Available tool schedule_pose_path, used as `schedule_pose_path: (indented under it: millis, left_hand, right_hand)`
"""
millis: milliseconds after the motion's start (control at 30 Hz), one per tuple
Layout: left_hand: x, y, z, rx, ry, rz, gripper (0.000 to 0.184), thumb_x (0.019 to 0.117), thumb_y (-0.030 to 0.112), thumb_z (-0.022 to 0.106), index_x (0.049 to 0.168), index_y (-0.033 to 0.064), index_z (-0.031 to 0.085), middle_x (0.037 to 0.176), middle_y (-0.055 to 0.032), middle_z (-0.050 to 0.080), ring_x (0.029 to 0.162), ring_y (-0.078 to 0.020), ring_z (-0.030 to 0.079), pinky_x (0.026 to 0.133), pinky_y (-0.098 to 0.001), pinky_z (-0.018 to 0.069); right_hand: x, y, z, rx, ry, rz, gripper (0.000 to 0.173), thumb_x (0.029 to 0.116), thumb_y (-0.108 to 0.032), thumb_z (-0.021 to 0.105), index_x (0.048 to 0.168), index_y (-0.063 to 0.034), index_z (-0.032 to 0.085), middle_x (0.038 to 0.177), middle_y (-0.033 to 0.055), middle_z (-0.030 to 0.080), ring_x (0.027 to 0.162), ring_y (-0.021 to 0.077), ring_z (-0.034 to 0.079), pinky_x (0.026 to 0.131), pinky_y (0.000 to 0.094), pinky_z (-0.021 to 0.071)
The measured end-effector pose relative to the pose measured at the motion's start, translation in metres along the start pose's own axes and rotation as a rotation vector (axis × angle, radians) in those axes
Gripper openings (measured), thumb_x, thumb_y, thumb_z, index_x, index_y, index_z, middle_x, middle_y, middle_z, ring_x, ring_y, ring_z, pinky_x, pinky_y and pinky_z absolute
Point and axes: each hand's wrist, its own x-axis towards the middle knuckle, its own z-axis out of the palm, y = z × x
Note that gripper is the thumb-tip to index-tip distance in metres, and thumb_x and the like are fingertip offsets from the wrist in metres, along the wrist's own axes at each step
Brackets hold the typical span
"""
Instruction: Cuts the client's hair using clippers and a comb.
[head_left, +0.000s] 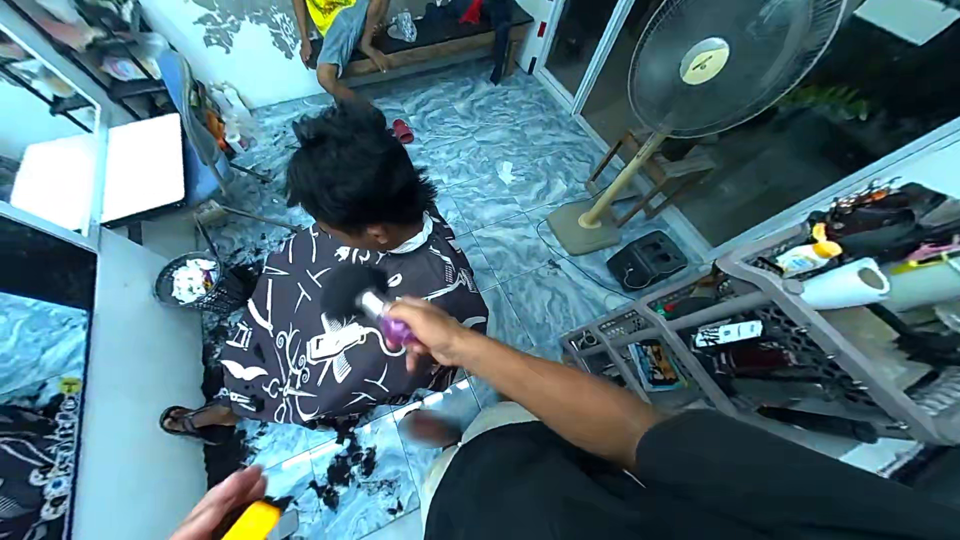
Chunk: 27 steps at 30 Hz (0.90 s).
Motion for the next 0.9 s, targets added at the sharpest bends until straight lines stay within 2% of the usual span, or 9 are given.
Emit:
schedule_pose_path:
  millis: [67, 200, 267, 333, 467, 533, 633, 767, 900]
  left_hand:
    - [-0.001, -0.012, 0.010, 0.114, -0.093, -0.105, 0.049, 0.1117, 0.043, 0.027, 0.119, 0.0100, 0.062, 0.119, -0.0050, 0.073, 0.110, -0.0218, 0.070, 0.094, -0.0390, 0.0580]
    - [0.006, -0.021, 0.039, 0.154, -0.307, -0.130, 0.056, 0.1103, 0.048, 0.026, 0.124, 0.0046, 0.060, 0.123, -0.0058, 0.071, 0.112, -0.0212, 0.069, 0.098, -0.0389, 0.0574]
    - [0.005, -0.023, 0.054, 0.098, -0.333, -0.118, 0.059, 0.1086, 0.055, 0.031, 0.123, 0.0080, 0.063, 0.122, -0.0056, 0.072, 0.112, -0.0222, 0.069, 0.098, -0.0389, 0.0571]
    - [-0.001, -0.023, 0.069, 0.071, -0.343, -0.116, 0.058, 0.1087, 0.055, 0.030, 0.122, 0.0081, 0.063, 0.121, -0.0064, 0.072, 0.112, -0.0227, 0.070, 0.098, -0.0390, 0.0570]
    - [-0.010, -0.018, 0.090, 0.016, -0.485, -0.184, 0.065, 0.1049, 0.063, 0.033, 0.123, 0.0088, 0.064, 0.120, -0.0093, 0.073, 0.112, -0.0262, 0.070, 0.100, -0.0419, 0.0567]
    - [-0.007, -0.024, 0.092, 0.005, -0.552, -0.205, 0.065, 0.1054, 0.062, 0.034, 0.126, 0.0075, 0.062, 0.119, -0.0106, 0.073, 0.111, -0.0269, 0.070, 0.100, -0.0425, 0.0563]
    - [-0.009, -0.049, 0.104, 0.117, -0.405, -0.281, 0.052, 0.1111, 0.040, 0.028, 0.130, -0.0017, 0.053, 0.116, -0.0100, 0.071, 0.104, -0.0202, 0.071, 0.092, -0.0369, 0.0587]
    - [-0.002, -0.077, 0.121, 0.240, -0.163, -0.419, 0.045, 0.1106, 0.025, 0.024, 0.137, -0.0047, 0.046, 0.118, -0.0125, 0.069, 0.094, -0.0183, 0.073, 0.077, -0.0344, 0.0610]
    - [-0.019, -0.080, 0.135, 0.218, -0.143, -0.436, 0.044, 0.1110, 0.021, 0.024, 0.133, -0.0071, 0.048, 0.113, -0.0125, 0.070, 0.092, -0.0167, 0.071, 0.080, -0.0337, 0.0600]
  right_hand:
    - [0.009, -0.006, -0.011, -0.169, 0.154, -0.301, 0.040, 0.1075, -0.035, 0.046, 0.136, -0.0075, 0.053, 0.092, 0.0127, 0.065, 0.058, 0.0197, 0.061, 0.052, 0.0372, 0.0562]
    - [0.009, -0.018, -0.023, -0.161, -0.048, 0.184, 0.045, 0.1046, -0.052, 0.048, 0.113, -0.0106, 0.061, 0.073, 0.0046, 0.061, 0.046, 0.0126, 0.051, 0.041, 0.0298, 0.0443]
    - [-0.012, -0.024, -0.021, -0.229, -0.050, 0.025, 0.040, 0.1077, -0.044, 0.047, 0.115, -0.0073, 0.063, 0.078, 0.0052, 0.064, 0.052, 0.0116, 0.056, 0.046, 0.0277, 0.0470]
    - [0.002, -0.023, -0.023, -0.277, 0.167, -0.226, 0.043, 0.1079, -0.039, 0.046, 0.127, -0.0031, 0.061, 0.091, 0.0161, 0.067, 0.063, 0.0227, 0.064, 0.057, 0.0407, 0.0565]
    - [0.019, -0.011, -0.024, -0.076, 0.070, 0.161, 0.050, 0.1052, -0.053, 0.047, 0.123, -0.0075, 0.058, 0.083, 0.0093, 0.062, 0.058, 0.0177, 0.058, 0.049, 0.0353, 0.0490]
    - [0.000, -0.019, -0.022, -0.163, 0.106, -0.031, 0.046, 0.1085, -0.044, 0.045, 0.120, -0.0038, 0.062, 0.087, 0.0104, 0.065, 0.063, 0.0172, 0.060, 0.055, 0.0344, 0.0521]
    - [0.026, -0.017, -0.030, -0.433, 0.272, -0.217, 0.042, 0.1068, -0.041, 0.047, 0.123, -0.0058, 0.062, 0.097, 0.0182, 0.070, 0.079, 0.0317, 0.070, 0.068, 0.0532, 0.0581]
    - [0.006, -0.029, -0.032, -0.391, 0.103, -0.083, 0.046, 0.1067, -0.045, 0.048, 0.114, -0.0036, 0.067, 0.091, 0.0148, 0.066, 0.070, 0.0230, 0.063, 0.061, 0.0426, 0.0536]
    - [0.035, -0.029, -0.035, -0.549, 0.341, -0.286, 0.042, 0.1061, -0.042, 0.049, 0.122, -0.0055, 0.063, 0.095, 0.0188, 0.072, 0.084, 0.0344, 0.072, 0.072, 0.0569, 0.0581]
